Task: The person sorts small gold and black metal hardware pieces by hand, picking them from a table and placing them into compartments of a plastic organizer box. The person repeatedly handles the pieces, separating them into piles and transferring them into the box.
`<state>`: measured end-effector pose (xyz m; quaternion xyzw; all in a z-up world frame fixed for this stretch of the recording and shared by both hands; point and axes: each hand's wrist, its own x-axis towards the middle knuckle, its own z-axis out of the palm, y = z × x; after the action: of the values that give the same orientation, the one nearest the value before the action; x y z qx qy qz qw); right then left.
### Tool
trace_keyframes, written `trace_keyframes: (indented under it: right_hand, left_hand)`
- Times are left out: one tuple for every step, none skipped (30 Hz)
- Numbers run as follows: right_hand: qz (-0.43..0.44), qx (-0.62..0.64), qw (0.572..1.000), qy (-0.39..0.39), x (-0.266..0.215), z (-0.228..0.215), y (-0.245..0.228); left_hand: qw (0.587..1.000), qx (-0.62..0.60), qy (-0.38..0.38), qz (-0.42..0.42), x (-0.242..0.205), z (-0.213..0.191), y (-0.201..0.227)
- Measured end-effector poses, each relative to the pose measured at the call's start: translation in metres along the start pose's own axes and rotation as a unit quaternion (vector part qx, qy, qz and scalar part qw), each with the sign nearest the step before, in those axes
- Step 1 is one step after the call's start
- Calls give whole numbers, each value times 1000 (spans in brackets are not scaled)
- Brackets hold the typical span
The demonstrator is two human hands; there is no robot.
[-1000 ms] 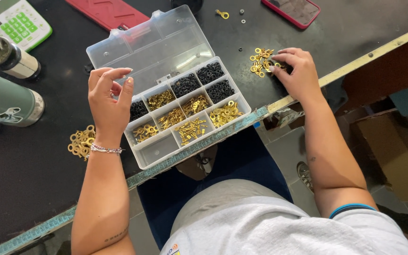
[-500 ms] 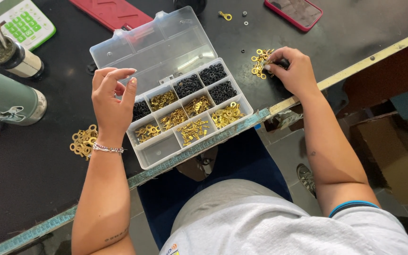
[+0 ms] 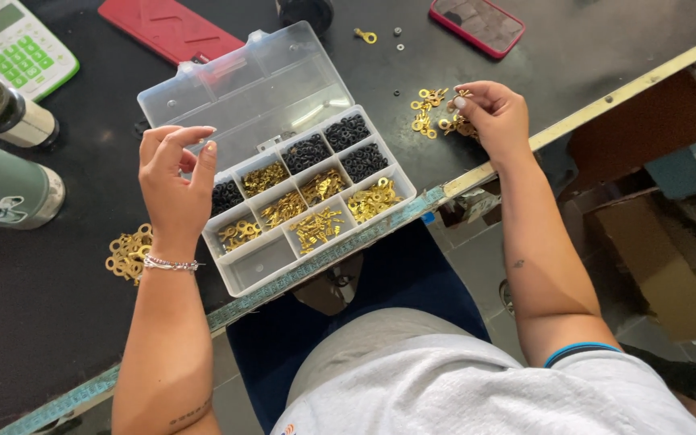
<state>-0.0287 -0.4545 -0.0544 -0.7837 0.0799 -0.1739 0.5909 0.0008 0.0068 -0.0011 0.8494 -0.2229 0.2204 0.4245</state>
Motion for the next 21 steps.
trace_keyframes:
  right_hand:
    - [0,20,1000,-5,1,0,2]
    - [-1,19,1000,-3,0,-1,1]
    - [0,37,999,-11,0,-2,0]
    - [1,55,998,-18,-2,-2,0]
    - [2,56,998,-17,-2,-3,0]
    - [-8,55,998,-21,-2,-4,1]
    - [-17,55,998,-25,-2,-5,1]
    - [-19,55,998,-24,-2,-6,2]
    - [-24,59,998,-20,-2,-6,3]
    - [-28,63,997,-18,-2,-7,3]
    - [-30,63,997,-19,-2,-5,6]
    - [-43,86,995,9,-2,-3,8]
    - [-55,110,992,36,-2,0,10]
    - [-60,112,991,35,-12,2,-2]
    - [-65,89,993,30,-22,4,-13]
    - [-65,65,996,23,-37,7,-21]
    - [-65,66,996,17,-49,12,-32]
    - [-66,72,995,-10,-62,18,-43]
    - [-67,78,994,-38,-75,25,-53]
    - [-67,81,993,-52,-85,32,-55]
    - [-138,43,986,-85,-96,39,-58]
  left_hand:
    - [1000,0,2,-4,0,0,0]
    - [1000,-2,2,-2,0,0,0]
    - [1000,0,2,-6,0,0,0]
    - [1000,3,1,-10,-1,0,-1]
    - [1000,3,0,-9,0,0,0]
    - [1000,7,3,-5,0,1,0]
    - [1000,11,6,-1,0,1,0]
    - [1000,11,8,1,0,0,0]
    - [999,39,0,32,0,-1,1]
    - [996,68,-7,63,-1,-2,2]
    - [996,69,-5,63,-3,-2,13]
    - [992,54,48,100,-4,-2,23]
    - [984,40,101,138,-5,-3,33]
    - [984,43,105,140,-16,1,57]
    - [987,9,124,102,-27,6,79]
    - [988,-23,141,57,-42,10,102]
    - [988,-20,143,54,-54,26,119]
    - [986,-150,75,-4,-68,41,136]
    - [959,-278,7,-60,-81,56,152]
    - [960,-271,16,-67,-87,72,155]
    - [896,-421,-41,-137,-93,88,158]
